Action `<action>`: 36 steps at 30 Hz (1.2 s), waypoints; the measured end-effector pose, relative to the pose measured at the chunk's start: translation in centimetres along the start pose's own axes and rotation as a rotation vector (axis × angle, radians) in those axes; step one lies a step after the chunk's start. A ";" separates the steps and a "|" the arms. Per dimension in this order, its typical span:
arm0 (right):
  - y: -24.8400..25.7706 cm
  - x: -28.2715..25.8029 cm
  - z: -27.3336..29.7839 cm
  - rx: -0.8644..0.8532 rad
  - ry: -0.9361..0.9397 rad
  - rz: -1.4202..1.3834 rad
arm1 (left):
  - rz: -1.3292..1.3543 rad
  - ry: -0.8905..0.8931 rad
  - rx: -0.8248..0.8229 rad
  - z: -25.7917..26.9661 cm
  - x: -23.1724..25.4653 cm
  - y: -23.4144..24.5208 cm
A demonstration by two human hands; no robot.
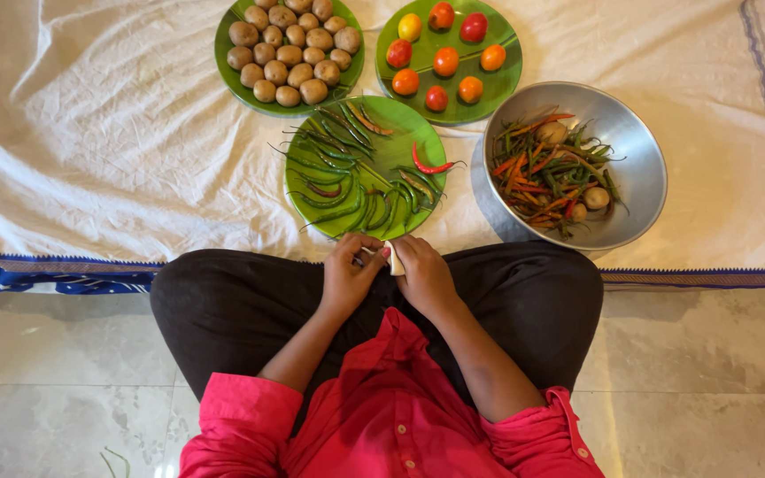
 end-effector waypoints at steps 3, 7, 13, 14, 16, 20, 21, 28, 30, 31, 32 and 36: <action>0.3 0.5 -0.2 0.001 -0.051 -0.011 | -0.018 -0.070 0.010 -1.3 0.1 0.2; 1.5 1.6 -0.5 0.045 -0.109 -0.031 | 0.058 0.184 0.094 -4.3 -3.1 1.0; 3.2 2.6 -0.3 0.056 -0.170 -0.044 | 0.176 0.174 0.176 -12.4 -5.4 1.4; 3.4 2.6 -0.3 0.051 -0.175 -0.045 | 0.212 0.146 0.193 -13.7 -5.7 1.1; 3.7 2.3 -0.5 0.041 -0.156 -0.060 | 0.026 0.070 0.261 -15.8 -6.1 0.8; 4.0 1.6 -0.7 0.004 -0.101 -0.112 | -0.257 -0.015 0.354 -20.1 -7.2 -0.8; 4.0 1.6 -0.7 -0.008 -0.097 -0.124 | -0.269 -0.026 0.356 -21.2 -7.4 -1.3; 4.6 2.2 -0.5 -0.008 -0.058 -0.188 | -0.432 0.031 0.353 -25.8 -8.1 -3.8; 4.5 2.6 -0.3 -0.025 -0.047 -0.188 | -0.498 0.092 0.333 -26.5 -8.6 -4.5; 4.4 2.9 -0.3 -0.049 -0.056 -0.165 | -0.520 0.131 0.304 -26.7 -9.0 -4.8; 4.1 3.1 -0.4 -0.073 -0.059 -0.146 | -0.545 0.168 0.279 -26.9 -9.4 -4.8; 4.4 3.6 -0.6 -0.103 -0.039 -0.117 | -0.689 0.050 0.215 -27.1 -8.4 -6.4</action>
Point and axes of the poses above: each hand's wrist, its own z-axis away from the middle knuckle, its own y-axis out of the back of the hand, x = y × z, the point moved 9 cm from there along -z, towards the middle knuckle, and after that the axes turned 1 degree about -y, right-handed, at the moved point
